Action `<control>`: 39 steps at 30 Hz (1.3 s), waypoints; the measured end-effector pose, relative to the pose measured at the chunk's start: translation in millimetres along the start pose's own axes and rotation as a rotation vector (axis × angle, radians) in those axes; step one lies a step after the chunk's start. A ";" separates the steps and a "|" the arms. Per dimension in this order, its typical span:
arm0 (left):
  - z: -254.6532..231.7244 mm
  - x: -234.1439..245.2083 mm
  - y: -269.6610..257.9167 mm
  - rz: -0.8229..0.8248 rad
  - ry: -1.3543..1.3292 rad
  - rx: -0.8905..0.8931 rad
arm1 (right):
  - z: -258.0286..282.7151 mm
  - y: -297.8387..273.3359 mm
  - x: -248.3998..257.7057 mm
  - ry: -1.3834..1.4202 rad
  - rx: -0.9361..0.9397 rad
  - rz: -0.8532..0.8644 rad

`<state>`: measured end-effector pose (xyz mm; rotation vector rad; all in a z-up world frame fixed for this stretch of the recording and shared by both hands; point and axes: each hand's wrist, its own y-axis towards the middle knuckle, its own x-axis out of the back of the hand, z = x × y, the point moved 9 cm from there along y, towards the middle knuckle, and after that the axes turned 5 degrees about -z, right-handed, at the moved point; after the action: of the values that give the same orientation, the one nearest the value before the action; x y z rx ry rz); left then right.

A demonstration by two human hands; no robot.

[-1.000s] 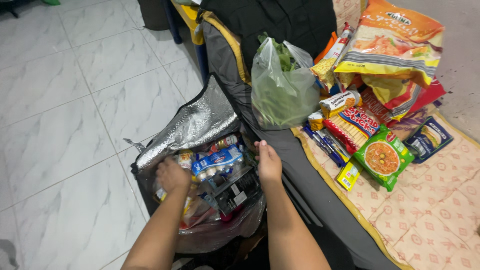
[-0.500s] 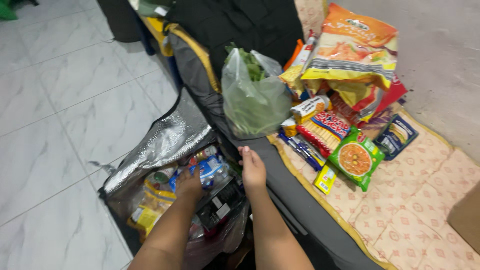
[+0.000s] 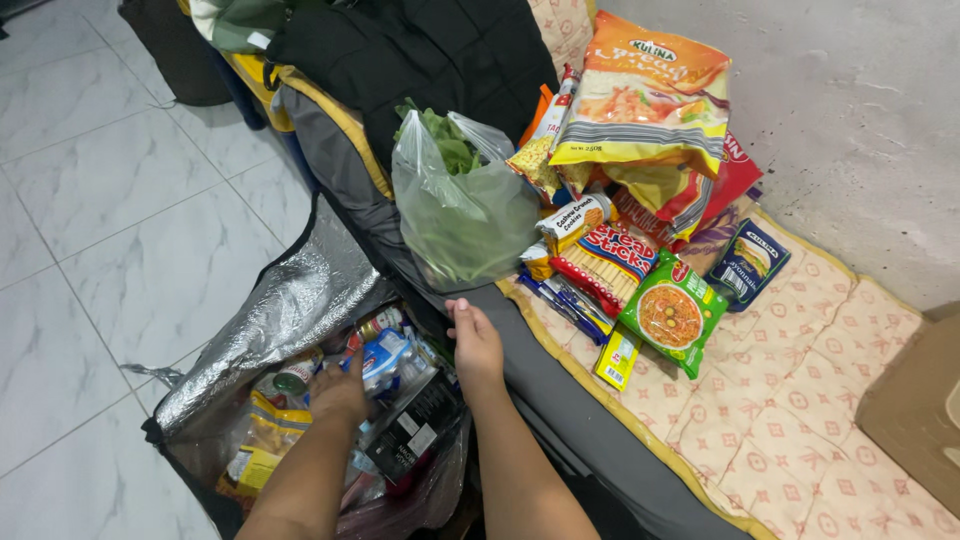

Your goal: The person picks up various packaged food items, including snacks, instant noodles, and condiment bottles, from a mattress and places them into an insulated thermal bag.

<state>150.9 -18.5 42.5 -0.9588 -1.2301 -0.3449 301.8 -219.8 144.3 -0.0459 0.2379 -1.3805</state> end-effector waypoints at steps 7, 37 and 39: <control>6.7 22.5 -30.2 -0.023 -0.283 0.125 | -3.9 1.1 2.3 -0.005 0.004 0.023; -71.5 118.7 -123.7 0.780 -1.843 -0.348 | 28.1 -79.7 -10.0 0.354 -0.563 0.285; -84.2 131.5 -124.7 0.778 -1.830 -0.340 | 41.4 -79.3 -9.3 0.491 -0.545 0.307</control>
<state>163.7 -122.0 213.0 -2.0531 -2.1835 1.2984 231.7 -230.5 199.5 -0.1175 0.9886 -0.9708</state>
